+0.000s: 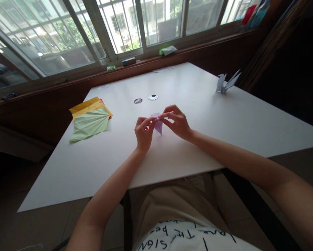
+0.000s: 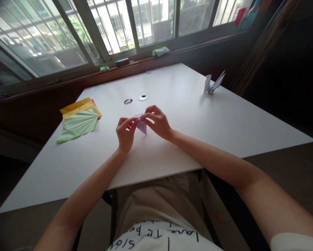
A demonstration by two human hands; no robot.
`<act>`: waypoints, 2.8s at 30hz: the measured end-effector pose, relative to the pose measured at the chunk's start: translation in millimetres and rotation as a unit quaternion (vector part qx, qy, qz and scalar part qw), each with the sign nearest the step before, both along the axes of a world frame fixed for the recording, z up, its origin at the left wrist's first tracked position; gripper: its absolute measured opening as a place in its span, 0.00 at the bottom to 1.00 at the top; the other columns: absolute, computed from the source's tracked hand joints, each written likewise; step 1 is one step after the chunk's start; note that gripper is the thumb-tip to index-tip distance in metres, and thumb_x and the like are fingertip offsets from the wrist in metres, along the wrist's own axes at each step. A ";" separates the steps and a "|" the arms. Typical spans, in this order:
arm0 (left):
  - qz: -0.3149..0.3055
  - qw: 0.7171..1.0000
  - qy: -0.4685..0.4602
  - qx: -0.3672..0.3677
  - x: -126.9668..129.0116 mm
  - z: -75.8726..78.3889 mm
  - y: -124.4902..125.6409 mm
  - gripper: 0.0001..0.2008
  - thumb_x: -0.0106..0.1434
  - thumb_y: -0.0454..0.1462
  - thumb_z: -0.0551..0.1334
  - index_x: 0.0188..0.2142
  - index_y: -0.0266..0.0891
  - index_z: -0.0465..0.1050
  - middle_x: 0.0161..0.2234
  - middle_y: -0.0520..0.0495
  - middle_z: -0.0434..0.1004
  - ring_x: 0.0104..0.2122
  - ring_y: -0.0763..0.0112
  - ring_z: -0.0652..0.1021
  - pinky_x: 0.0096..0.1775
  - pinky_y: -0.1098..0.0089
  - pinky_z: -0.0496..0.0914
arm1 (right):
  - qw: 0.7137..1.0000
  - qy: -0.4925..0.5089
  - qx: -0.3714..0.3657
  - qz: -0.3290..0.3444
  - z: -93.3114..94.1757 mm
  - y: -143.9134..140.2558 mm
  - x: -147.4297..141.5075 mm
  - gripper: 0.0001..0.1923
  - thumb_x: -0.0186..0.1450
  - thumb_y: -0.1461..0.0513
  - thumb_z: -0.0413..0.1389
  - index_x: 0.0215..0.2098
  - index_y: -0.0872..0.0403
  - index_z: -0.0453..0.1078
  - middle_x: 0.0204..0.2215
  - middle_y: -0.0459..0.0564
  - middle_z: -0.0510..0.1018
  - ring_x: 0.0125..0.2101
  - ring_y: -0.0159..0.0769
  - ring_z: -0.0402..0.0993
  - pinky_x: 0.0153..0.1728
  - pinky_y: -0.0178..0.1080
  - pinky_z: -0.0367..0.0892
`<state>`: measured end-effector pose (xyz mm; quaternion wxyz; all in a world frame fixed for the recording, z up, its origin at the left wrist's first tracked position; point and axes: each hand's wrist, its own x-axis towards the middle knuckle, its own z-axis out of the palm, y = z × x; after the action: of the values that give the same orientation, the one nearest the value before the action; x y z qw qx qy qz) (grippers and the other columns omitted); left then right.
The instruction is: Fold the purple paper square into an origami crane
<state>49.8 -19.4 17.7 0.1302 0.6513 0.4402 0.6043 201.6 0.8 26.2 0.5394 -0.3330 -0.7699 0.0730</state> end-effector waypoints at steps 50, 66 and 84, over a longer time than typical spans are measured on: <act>-0.056 0.992 -0.041 -0.107 -0.8 -8.6 7.6 0.19 0.61 0.46 0.54 0.52 0.46 0.63 0.31 0.51 0.75 0.28 0.74 0.76 0.30 0.74 0.68 | 0.999 -0.016 -0.027 0.013 -5.7 1.7 -1.8 0.10 0.63 0.61 0.50 0.42 0.50 0.68 0.35 0.49 0.76 0.32 0.33 0.72 0.34 0.38 0.71; -0.055 0.990 -0.063 -0.117 -0.7 -9.3 11.0 0.06 0.61 0.40 0.56 0.36 0.41 0.63 0.30 0.52 0.72 0.26 0.78 0.74 0.29 0.75 0.68 | 0.999 0.015 -0.024 0.034 -7.7 5.1 -1.8 0.31 0.62 0.60 0.52 0.61 0.46 0.48 0.54 0.54 0.66 0.32 0.31 0.75 0.34 0.38 0.74; -0.040 0.990 -0.009 -0.138 0.1 -8.9 9.9 0.04 0.58 0.35 0.58 0.34 0.40 0.66 0.35 0.49 0.72 0.33 0.75 0.74 0.30 0.76 0.68 | 0.998 -0.056 -0.020 0.015 -14.1 9.6 -3.3 0.14 0.60 0.66 0.50 0.46 0.54 0.63 0.38 0.52 0.75 0.35 0.36 0.73 0.36 0.40 0.71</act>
<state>49.8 -9.5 8.8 0.2468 0.6384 0.4919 0.5381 198.3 10.5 12.1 0.4879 -0.3356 -0.8021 0.0773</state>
